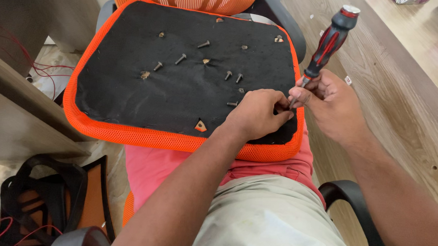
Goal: The person uses a screwdriver to tighten screws into the underside of an orange chair seat. The person holds the seat steady with one hand while turning the screwdriver with the other to secure the screws.
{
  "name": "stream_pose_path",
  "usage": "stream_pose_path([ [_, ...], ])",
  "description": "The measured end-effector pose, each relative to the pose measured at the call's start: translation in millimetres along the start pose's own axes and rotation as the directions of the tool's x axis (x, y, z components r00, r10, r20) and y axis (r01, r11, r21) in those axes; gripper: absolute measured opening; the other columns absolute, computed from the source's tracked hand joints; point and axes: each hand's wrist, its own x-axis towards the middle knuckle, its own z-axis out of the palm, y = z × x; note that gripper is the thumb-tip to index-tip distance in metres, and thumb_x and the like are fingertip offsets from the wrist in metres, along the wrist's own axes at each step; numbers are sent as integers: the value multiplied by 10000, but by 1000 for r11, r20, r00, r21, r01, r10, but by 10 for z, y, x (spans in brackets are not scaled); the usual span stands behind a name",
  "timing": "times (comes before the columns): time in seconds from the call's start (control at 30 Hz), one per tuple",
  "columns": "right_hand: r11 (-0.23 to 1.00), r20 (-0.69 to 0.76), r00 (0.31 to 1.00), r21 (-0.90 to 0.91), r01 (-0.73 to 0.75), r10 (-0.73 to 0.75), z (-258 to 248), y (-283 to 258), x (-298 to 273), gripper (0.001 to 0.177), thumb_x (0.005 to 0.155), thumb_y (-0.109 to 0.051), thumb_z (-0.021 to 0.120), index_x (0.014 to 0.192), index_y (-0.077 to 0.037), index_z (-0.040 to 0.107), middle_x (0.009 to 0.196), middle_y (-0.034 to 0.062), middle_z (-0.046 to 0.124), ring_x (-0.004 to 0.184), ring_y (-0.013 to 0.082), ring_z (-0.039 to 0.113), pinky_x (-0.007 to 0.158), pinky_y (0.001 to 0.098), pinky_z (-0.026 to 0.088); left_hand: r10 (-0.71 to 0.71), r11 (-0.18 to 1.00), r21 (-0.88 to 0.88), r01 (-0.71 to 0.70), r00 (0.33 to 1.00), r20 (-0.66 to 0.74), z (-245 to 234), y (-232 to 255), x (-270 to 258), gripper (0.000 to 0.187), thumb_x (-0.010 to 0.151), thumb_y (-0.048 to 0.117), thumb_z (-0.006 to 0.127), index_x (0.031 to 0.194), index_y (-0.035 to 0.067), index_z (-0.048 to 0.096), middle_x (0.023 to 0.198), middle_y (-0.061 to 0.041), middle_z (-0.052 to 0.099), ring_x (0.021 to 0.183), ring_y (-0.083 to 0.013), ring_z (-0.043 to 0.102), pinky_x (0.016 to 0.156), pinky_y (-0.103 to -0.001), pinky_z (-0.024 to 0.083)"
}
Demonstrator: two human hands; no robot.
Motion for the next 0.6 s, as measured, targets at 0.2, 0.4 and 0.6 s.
stream_pose_path([
  [0.2,1000,-31,999,-7,-16,16,-17,52,-5,184,1007,-102,680,1126,-7,576,983,62,688,899,139,701,830,304,597,-25,1000,7,25,997,67,-3,-30,21,248,846,276,748,970,62,761,864,-119,770,824,-289,750,770,-378,576],
  [0.4,990,101,993,118,-80,68,-73,76,-32,220,1013,-99,630,1203,9,650,1066,68,721,1002,124,698,935,294,578,3,1000,6,-4,998,66,3,-89,29,257,829,280,757,959,58,756,853,-124,757,809,-299,742,758,-391,578],
  [0.6,999,-9,999,37,-39,39,-21,95,-53,148,1005,-74,660,1123,11,630,1012,62,701,943,128,696,883,296,591,120,988,94,-120,993,12,36,-146,34,229,817,281,764,928,81,770,854,-129,726,870,-318,698,802,-425,554],
])
